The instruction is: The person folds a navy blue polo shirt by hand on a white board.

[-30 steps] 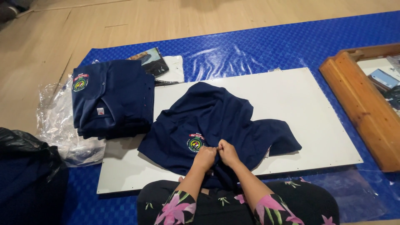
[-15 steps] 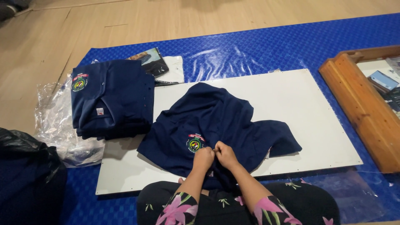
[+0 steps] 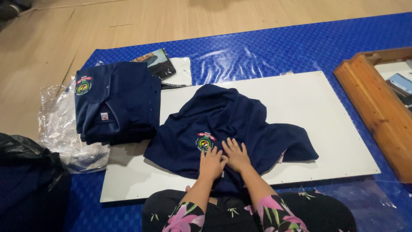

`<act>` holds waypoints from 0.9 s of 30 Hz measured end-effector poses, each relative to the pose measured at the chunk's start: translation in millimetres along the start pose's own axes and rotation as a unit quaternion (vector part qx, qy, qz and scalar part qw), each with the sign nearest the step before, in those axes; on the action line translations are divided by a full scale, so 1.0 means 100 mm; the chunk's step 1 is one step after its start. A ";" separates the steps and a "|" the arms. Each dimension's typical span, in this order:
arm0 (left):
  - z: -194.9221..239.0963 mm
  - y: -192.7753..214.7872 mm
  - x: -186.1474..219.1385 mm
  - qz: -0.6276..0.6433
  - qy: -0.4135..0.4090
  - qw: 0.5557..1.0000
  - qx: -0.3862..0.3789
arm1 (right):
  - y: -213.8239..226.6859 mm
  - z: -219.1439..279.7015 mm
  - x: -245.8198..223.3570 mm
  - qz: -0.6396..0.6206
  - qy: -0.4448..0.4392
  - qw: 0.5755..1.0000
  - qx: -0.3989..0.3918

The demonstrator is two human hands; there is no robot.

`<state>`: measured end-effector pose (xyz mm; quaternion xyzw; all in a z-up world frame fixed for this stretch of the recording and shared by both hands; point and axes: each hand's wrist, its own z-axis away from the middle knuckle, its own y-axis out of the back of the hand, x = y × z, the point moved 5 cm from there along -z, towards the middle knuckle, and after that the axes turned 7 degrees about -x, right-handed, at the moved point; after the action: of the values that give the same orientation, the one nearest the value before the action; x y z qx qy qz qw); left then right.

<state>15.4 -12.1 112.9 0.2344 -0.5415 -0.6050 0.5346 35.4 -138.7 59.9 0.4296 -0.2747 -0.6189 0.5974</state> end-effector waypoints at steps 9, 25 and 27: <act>0.10 -0.16 0.01 -0.063 0.031 0.987 -0.141 | 0.16 -0.16 0.35 0.005 -0.036 0.999 0.012; -0.05 -0.67 -0.26 -0.154 -0.092 0.932 0.315 | -0.01 0.44 0.24 -0.057 0.050 0.950 0.302; -0.06 -0.74 -0.34 -0.141 -0.068 0.932 0.328 | -0.23 0.45 0.20 0.023 0.000 0.985 0.169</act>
<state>2.6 4.2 33.8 0.4287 -0.7065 -0.4771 0.2992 -13.0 -162.6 57.2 0.5185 -0.3849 -0.5497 0.5299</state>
